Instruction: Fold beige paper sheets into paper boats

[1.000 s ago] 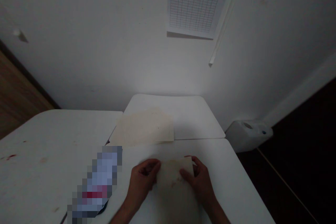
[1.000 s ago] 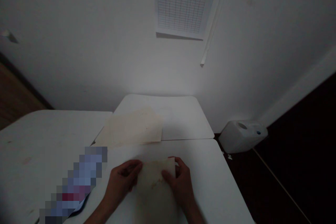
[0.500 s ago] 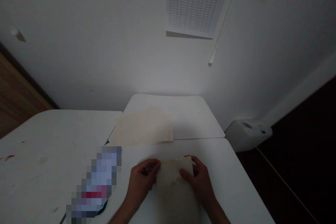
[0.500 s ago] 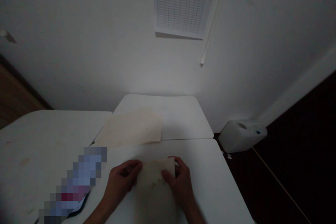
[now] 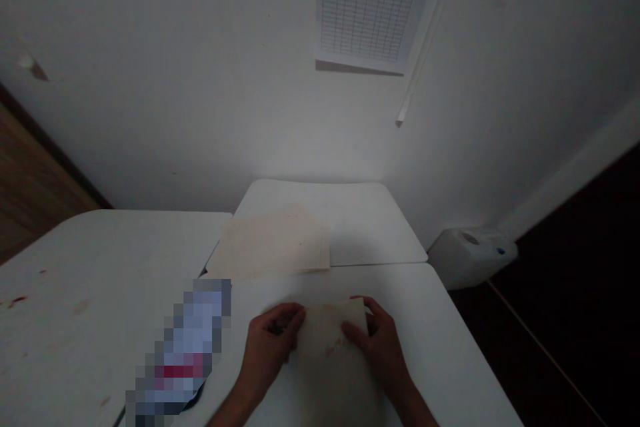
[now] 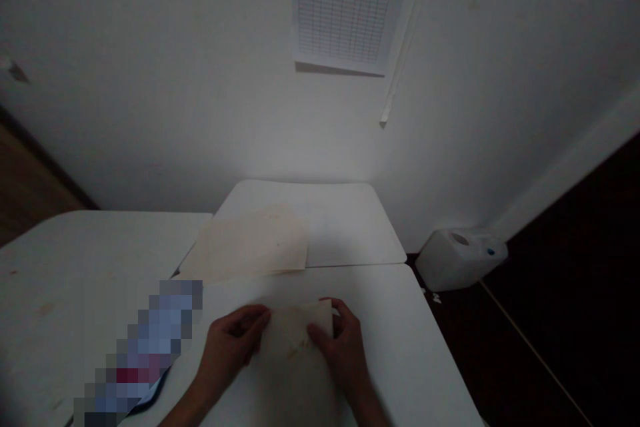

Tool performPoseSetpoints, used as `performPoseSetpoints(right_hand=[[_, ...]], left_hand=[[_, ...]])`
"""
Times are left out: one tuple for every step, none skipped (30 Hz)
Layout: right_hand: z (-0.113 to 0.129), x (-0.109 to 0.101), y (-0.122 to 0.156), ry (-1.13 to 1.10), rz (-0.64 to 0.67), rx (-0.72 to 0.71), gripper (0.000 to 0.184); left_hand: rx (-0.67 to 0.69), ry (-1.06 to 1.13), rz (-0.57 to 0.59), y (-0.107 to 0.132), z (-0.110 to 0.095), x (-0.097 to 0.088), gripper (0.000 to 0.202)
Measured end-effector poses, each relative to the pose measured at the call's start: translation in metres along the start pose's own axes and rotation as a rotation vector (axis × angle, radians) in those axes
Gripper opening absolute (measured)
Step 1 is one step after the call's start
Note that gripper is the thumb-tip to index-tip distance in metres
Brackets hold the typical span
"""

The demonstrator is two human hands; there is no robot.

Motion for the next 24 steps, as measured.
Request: performPoseSetpoints(right_hand=[[0.0, 0.0, 0.0, -0.002, 0.001, 0.0, 0.055], [-0.001, 0.0, 0.0, -0.005, 0.001, 0.002, 0.055], [-0.001, 0.0, -0.001, -0.007, 0.002, 0.004, 0.056], [-0.002, 0.0, -0.001, -0.008, 0.003, 0.005, 0.056], [-0.002, -0.001, -0.002, -0.009, 0.002, 0.007, 0.055], [-0.002, -0.002, -0.002, -0.01, -0.001, 0.008, 0.053], [-0.001, -0.003, -0.003, -0.014, -0.006, 0.011, 0.05], [-0.001, -0.003, -0.003, -0.021, -0.01, 0.016, 0.046], [0.0, -0.004, -0.003, -0.032, -0.018, 0.024, 0.044], [0.001, -0.005, -0.003, -0.045, -0.027, 0.034, 0.042], [0.002, -0.006, -0.004, -0.059, -0.033, 0.045, 0.043], [0.003, -0.006, -0.004, -0.07, -0.037, 0.056, 0.044], [0.003, -0.006, -0.004, -0.075, -0.043, 0.064, 0.046], [0.003, -0.006, -0.004, -0.068, -0.05, 0.067, 0.049], [0.003, -0.007, -0.004, -0.049, -0.057, 0.064, 0.051], [0.003, -0.008, -0.004, -0.02, -0.062, 0.057, 0.051], [0.002, -0.009, -0.005, 0.016, -0.067, 0.048, 0.049], [0.001, -0.011, -0.005, 0.053, -0.071, 0.038, 0.046], [0.0, -0.013, -0.006, 0.083, -0.074, 0.031, 0.044], [-0.001, -0.015, -0.006, 0.103, -0.079, 0.026, 0.043], [-0.002, -0.018, -0.007, 0.117, -0.088, 0.021, 0.042], [-0.002, -0.021, -0.007, 0.13, -0.101, 0.018, 0.042], [-0.001, -0.024, -0.008, 0.141, -0.115, 0.014, 0.042], [-0.001, -0.026, -0.008, 0.152, -0.124, 0.011, 0.043]], left_hand=[[0.004, 0.002, 0.002, 0.0, -0.001, 0.0, 0.033], [0.005, 0.004, 0.004, 0.001, -0.002, 0.0, 0.033], [0.005, 0.007, 0.004, 0.001, -0.002, 0.0, 0.033], [0.004, 0.01, 0.005, 0.0, -0.001, -0.001, 0.033], [0.002, 0.015, 0.009, 0.0, -0.001, -0.001, 0.034], [0.002, 0.023, 0.013, 0.0, 0.0, -0.001, 0.034], [0.002, 0.033, 0.019, 0.0, 0.0, 0.0, 0.034], [0.003, 0.043, 0.025, 0.0, 0.001, 0.0, 0.034], [0.004, 0.051, 0.031, 0.0, 0.001, 0.001, 0.035], [0.002, 0.056, 0.037, 0.0, 0.001, 0.001, 0.035], [0.001, 0.061, 0.038, 0.0, 0.0, 0.002, 0.035], [0.0, 0.063, 0.04, 0.0, 0.0, 0.002, 0.035], [0.001, 0.062, 0.043, 0.0, -0.001, 0.002, 0.034], [0.005, 0.058, 0.046, 0.001, -0.001, 0.003, 0.033], [0.012, 0.053, 0.052, 0.001, -0.003, 0.003, 0.033], [0.017, 0.049, 0.059, 0.001, -0.004, 0.003, 0.032], [0.02, 0.046, 0.064, 0.002, -0.005, 0.004, 0.032], [0.016, 0.046, 0.069, 0.002, -0.005, 0.004, 0.032], [0.007, 0.05, 0.07, 0.002, -0.006, 0.004, 0.032], [-0.005, 0.054, 0.073, 0.002, -0.005, 0.004, 0.033], [-0.017, 0.056, 0.073, 0.001, -0.005, 0.003, 0.034], [-0.025, 0.053, 0.073, 0.001, -0.005, 0.003, 0.034], [-0.027, 0.047, 0.072, 0.001, -0.005, 0.003, 0.035], [-0.028, 0.04, 0.073, 0.001, -0.005, 0.004, 0.035]])
Point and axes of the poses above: each hand's wrist, its own y-axis away from the middle knuckle, its own x-axis out of the palm, z = x × y, the point moved 7 cm from there along -y, towards the middle knuckle, and after that the axes turned 6 degrees about -x, right-handed, at the moved point
